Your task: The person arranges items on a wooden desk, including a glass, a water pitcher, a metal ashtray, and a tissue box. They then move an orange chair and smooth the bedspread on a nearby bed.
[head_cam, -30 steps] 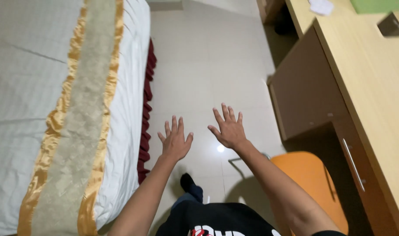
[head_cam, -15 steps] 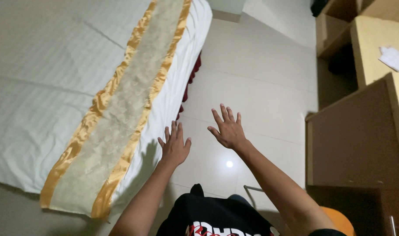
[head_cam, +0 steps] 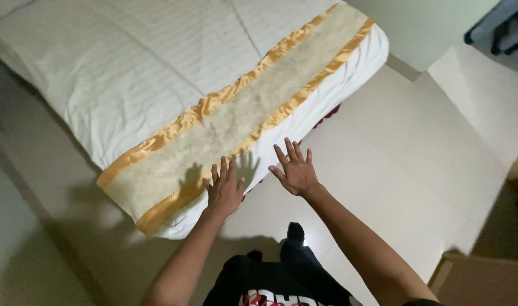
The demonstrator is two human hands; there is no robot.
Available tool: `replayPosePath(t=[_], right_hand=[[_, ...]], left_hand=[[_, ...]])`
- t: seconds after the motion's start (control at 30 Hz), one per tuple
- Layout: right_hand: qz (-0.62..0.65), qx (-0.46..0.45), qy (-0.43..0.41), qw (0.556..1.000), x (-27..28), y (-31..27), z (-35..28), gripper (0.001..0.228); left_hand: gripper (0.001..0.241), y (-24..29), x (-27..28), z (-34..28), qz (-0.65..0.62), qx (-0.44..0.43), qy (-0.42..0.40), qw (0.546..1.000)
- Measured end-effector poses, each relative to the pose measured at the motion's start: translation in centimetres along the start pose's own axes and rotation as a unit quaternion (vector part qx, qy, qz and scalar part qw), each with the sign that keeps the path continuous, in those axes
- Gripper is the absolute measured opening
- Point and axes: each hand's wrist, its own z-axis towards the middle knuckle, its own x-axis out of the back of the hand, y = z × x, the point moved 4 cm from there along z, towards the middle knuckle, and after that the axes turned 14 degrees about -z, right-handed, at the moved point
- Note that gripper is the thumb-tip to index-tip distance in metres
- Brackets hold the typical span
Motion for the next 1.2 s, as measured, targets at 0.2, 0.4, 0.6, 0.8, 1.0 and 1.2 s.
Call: replayPosePath(t=[0.2,0.4,0.6,0.8,1.0,1.2], right_hand=[[-0.031,0.118,0.016,0.992,-0.2,-0.3,5.1,0.080],[-0.055,0.190,0.026,0.980,-0.1,0.0,7.5,0.081],[-0.061,0.242,-0.011,0.968,-1.6,0.2,8.1,0.079],[-0.082,0.286,-0.037,0.954,-3.8,-0.4,7.8,0.078],[-0.090,0.302,-0.046,0.948,-3.1,-1.5,8.5,0.079],[-0.088,0.292,-0.042,0.952,-2.1,-1.2,9.7,0.079]], left_hand=[[0.075,0.5,2.0,-1.8,-0.022,0.103,0.067,0.992],[0.074,-1.7,-1.0,-1.5,-0.040,0.165,0.126,0.977],[0.074,-0.2,-4.6,-2.8,-0.023,0.183,0.166,0.969],[0.071,-0.2,-7.9,-4.9,-0.030,0.192,0.224,0.955],[0.072,-1.6,-8.4,-5.0,-0.017,0.226,0.211,0.951],[0.071,-3.1,-8.3,-1.9,-0.046,0.197,0.217,0.955]])
